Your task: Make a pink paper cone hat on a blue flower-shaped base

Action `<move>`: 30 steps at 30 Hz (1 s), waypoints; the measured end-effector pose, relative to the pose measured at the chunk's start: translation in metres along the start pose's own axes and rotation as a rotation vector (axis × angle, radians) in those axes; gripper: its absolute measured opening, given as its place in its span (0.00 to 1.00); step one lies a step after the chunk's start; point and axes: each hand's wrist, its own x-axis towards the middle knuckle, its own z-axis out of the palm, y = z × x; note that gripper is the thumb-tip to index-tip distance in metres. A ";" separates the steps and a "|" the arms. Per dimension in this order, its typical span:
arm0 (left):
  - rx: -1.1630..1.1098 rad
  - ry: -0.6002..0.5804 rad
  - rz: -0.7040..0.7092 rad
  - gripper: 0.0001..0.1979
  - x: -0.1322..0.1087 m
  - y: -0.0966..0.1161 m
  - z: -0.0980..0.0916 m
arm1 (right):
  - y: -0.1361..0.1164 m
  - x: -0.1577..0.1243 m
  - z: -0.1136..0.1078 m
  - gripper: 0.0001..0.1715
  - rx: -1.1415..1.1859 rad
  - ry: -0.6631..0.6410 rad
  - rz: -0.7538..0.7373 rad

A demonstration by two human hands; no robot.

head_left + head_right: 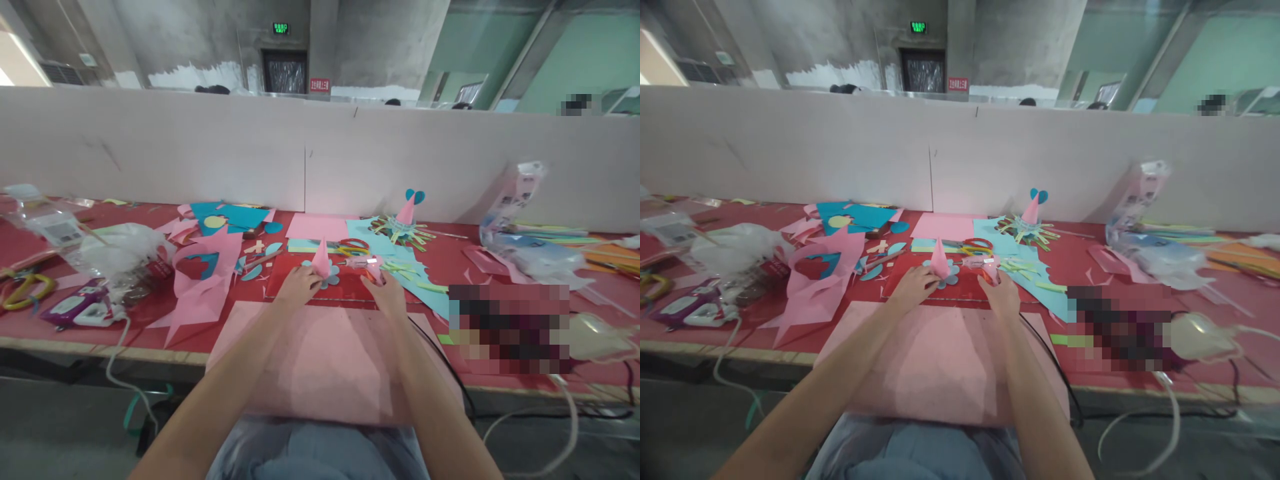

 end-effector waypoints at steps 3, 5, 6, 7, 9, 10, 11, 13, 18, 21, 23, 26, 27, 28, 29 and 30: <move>0.019 -0.042 0.036 0.13 0.002 0.001 0.001 | 0.000 0.001 0.000 0.24 0.006 -0.005 -0.003; 0.029 -0.056 0.045 0.13 0.003 0.001 0.002 | 0.001 0.001 0.001 0.25 0.009 -0.006 0.003; 0.037 -0.061 0.047 0.13 0.003 0.002 0.002 | 0.001 0.002 0.001 0.25 0.014 -0.005 0.009; 0.050 -0.068 0.048 0.13 0.003 0.003 0.002 | 0.002 0.002 0.001 0.25 0.019 -0.004 0.015; 0.074 -0.083 0.053 0.13 0.003 0.004 0.002 | 0.002 0.002 0.001 0.25 0.027 -0.004 0.021; 0.085 -0.087 0.055 0.13 0.003 0.005 0.002 | 0.002 0.002 0.001 0.25 0.029 -0.003 0.021; 0.095 -0.085 0.056 0.13 0.003 0.006 0.001 | 0.003 0.002 0.001 0.25 0.030 -0.001 0.019; 0.115 -0.069 0.058 0.14 0.002 0.008 0.001 | 0.003 0.001 0.001 0.25 0.035 0.009 0.016; 0.169 -0.024 0.063 0.15 -0.001 0.015 -0.004 | 0.004 0.002 0.002 0.26 0.067 0.022 0.016; 0.189 -0.033 0.053 0.17 -0.002 0.018 -0.006 | 0.004 0.003 0.002 0.26 0.082 0.024 0.018; 0.194 -0.051 0.064 0.16 -0.002 0.019 -0.006 | 0.004 0.002 0.001 0.26 0.089 0.023 0.010; 0.190 -0.069 0.085 0.16 -0.001 0.019 -0.007 | 0.003 0.001 0.001 0.24 0.094 0.027 0.003; 0.187 -0.066 0.084 0.16 -0.001 0.019 -0.007 | 0.003 0.001 0.000 0.24 0.095 0.029 0.004; 0.185 -0.059 0.080 0.16 -0.001 0.019 -0.007 | 0.003 0.001 0.000 0.24 0.095 0.032 0.005; 0.185 -0.050 0.075 0.17 -0.001 0.018 -0.007 | 0.002 0.001 0.000 0.25 0.095 0.033 0.005; 0.187 -0.044 0.073 0.18 -0.001 0.018 -0.007 | 0.002 0.001 0.000 0.25 0.095 0.034 0.006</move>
